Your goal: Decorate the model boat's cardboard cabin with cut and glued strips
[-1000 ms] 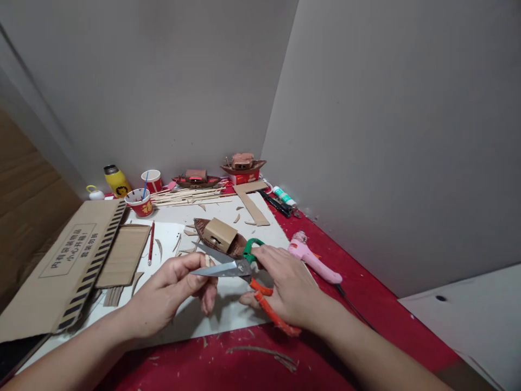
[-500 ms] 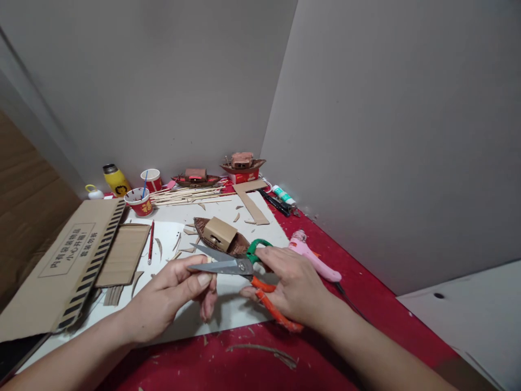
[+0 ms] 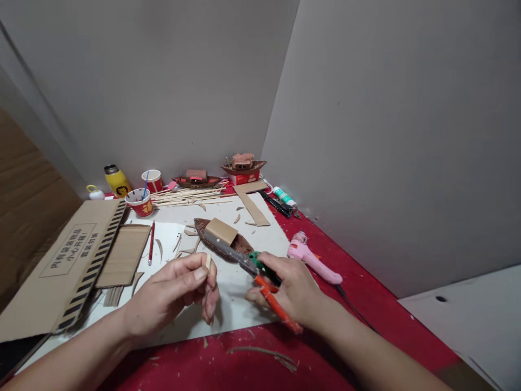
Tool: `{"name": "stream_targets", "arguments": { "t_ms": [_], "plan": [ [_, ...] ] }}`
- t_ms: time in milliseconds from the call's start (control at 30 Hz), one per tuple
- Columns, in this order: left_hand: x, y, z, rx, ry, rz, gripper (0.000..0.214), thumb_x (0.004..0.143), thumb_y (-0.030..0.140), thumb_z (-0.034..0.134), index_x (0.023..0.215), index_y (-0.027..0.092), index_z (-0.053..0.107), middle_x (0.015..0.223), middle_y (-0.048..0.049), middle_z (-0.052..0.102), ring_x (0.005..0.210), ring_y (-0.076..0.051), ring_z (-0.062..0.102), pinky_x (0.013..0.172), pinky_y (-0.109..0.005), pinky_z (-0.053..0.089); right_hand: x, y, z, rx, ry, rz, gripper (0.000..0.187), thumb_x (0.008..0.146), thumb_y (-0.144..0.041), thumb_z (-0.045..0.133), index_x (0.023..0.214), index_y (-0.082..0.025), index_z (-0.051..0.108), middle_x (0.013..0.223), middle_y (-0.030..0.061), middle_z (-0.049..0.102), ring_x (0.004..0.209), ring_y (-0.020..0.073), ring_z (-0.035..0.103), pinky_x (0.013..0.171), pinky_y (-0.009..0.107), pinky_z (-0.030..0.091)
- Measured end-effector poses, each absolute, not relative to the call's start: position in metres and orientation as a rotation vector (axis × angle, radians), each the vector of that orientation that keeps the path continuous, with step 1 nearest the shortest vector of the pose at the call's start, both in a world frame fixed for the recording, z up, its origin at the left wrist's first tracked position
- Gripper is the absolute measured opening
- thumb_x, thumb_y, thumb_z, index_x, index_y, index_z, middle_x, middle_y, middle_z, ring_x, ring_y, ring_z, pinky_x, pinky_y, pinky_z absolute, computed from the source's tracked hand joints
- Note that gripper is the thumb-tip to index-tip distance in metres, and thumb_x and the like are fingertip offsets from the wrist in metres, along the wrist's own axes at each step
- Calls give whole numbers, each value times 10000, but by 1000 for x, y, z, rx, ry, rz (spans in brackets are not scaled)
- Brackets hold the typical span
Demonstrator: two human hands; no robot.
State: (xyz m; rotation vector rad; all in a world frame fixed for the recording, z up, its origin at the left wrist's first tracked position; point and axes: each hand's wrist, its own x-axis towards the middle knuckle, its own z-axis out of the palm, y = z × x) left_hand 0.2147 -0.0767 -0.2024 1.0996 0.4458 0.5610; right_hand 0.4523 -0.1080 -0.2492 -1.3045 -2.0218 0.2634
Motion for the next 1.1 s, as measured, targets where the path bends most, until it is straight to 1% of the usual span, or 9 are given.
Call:
{"name": "stream_targets", "arguments": {
  "t_ms": [167, 233, 300, 433, 567, 733, 833, 1100],
  "plan": [
    [220, -78, -206, 1055, 438, 594, 237, 930, 351, 548, 816, 145, 574, 634, -41, 633, 577, -136, 578, 613, -260, 450, 450, -108, -249, -1368, -2097, 80, 543, 770, -734, 568, 852, -197, 561, 778, 68, 668, 670, 221, 613, 607, 320, 445],
    [221, -79, -208, 1039, 432, 593, 247, 922, 363, 560, 805, 146, 570, 629, -41, 635, 568, -137, 579, 602, -259, 448, 450, -108, -252, -1388, -2139, 40, 547, 802, -730, 527, 877, -189, 566, 833, 97, 685, 723, 250, 634, 635, 345, 458],
    [222, -80, -210, 1033, 433, 585, 256, 915, 373, 566, 797, 146, 564, 624, -42, 634, 565, -139, 581, 601, -260, 444, 450, -107, -254, -1384, -2161, 2, 534, 839, -703, 494, 898, -178, 569, 849, 108, 690, 752, 266, 643, 644, 357, 458],
    [221, -80, -215, 1052, 433, 567, 273, 920, 391, 561, 792, 150, 549, 629, -40, 638, 572, -133, 586, 613, -254, 425, 450, -107, -255, -1356, -2164, -53, 520, 858, -680, 482, 890, -168, 565, 794, 89, 673, 710, 251, 629, 618, 341, 426],
    [221, -80, -216, 1069, 425, 568, 254, 944, 355, 529, 794, 151, 544, 642, -36, 639, 582, -127, 586, 628, -253, 430, 451, -106, -254, -1337, -2155, -95, 510, 870, -673, 473, 863, -170, 555, 758, 74, 650, 673, 228, 600, 593, 317, 383],
    [221, -81, -217, 1040, 446, 575, 258, 943, 317, 517, 758, 140, 548, 614, -44, 621, 564, -134, 581, 605, -252, 449, 452, -109, -254, -1305, -2149, 5, 440, 870, -627, 531, 799, -193, 521, 658, 11, 592, 569, 164, 533, 540, 273, 318],
    [223, -82, -216, 992, 448, 583, 251, 942, 275, 506, 737, 136, 546, 594, -39, 606, 541, -127, 577, 580, -235, 454, 452, -110, -254, -1292, -2146, 20, 417, 869, -605, 552, 793, -197, 516, 626, -7, 566, 541, 147, 509, 518, 264, 283],
    [225, -83, -214, 792, 316, 580, 211, 934, 261, 529, 777, 125, 567, 610, -42, 618, 525, -123, 587, 569, -268, 542, 452, -112, -256, -1299, -2138, 51, 395, 860, -586, 571, 773, -206, 509, 576, -28, 531, 492, 130, 473, 491, 256, 236]
  ]
}}
